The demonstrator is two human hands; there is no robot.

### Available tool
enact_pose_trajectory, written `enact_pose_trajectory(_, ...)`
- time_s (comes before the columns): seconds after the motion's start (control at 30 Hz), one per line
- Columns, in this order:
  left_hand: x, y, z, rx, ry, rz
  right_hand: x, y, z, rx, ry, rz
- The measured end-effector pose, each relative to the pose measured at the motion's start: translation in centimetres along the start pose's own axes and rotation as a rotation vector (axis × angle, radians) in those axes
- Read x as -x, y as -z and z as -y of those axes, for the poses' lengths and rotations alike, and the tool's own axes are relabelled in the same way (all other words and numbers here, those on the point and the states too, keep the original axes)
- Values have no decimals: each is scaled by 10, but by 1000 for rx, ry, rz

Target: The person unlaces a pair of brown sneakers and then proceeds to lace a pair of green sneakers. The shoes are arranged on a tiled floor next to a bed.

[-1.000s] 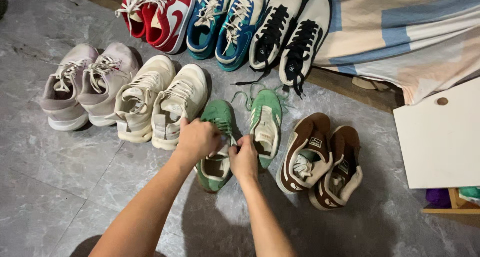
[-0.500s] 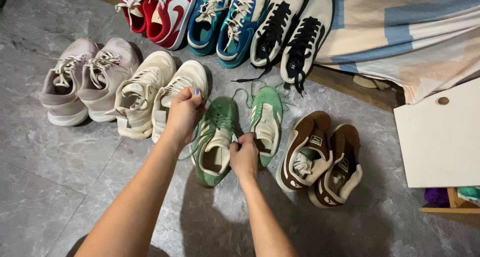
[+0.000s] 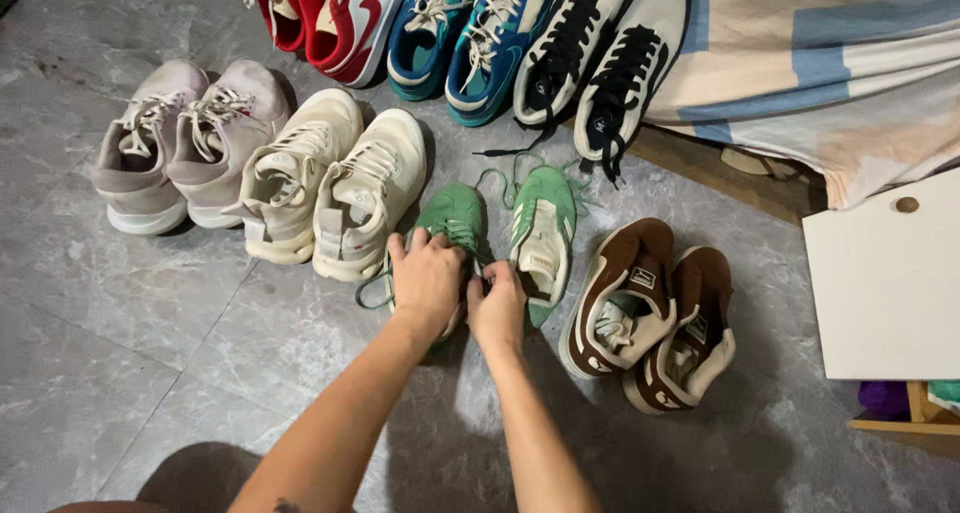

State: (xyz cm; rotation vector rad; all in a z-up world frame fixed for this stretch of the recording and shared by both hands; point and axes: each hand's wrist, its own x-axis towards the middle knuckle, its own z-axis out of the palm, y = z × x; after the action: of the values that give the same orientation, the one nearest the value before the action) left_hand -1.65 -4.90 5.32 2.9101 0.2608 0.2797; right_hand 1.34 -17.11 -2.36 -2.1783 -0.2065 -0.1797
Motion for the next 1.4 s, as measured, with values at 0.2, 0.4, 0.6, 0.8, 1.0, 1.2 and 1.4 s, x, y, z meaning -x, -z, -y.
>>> enact_pose_trajectory(0.2,11,-14,3,348,265,-211,-1,-2,3,60,30,-36)
enact_pose_trajectory(0.4,7,-7,44,901,866,-431,0,8,26,-99,-249,70)
enact_pose_trajectory(0.6,9,15,38,253,498,-551,0,16,42,-18,-227,102)
enact_pose_trajectory(0.8,32,-1,1,363,360,-205,-2,20,42,151,32,252)
enact_pose_trajectory(1.0,34,-33,20,486,475,-226,1,15,37,195,-39,391)
enact_pose_trajectory(1.2,31,-46,31,483,522,-357,-7,0,0,91,83,192)
enact_pose_trajectory(1.4,30,-39,27,460,544,-268,-23,10,-5,182,148,236)
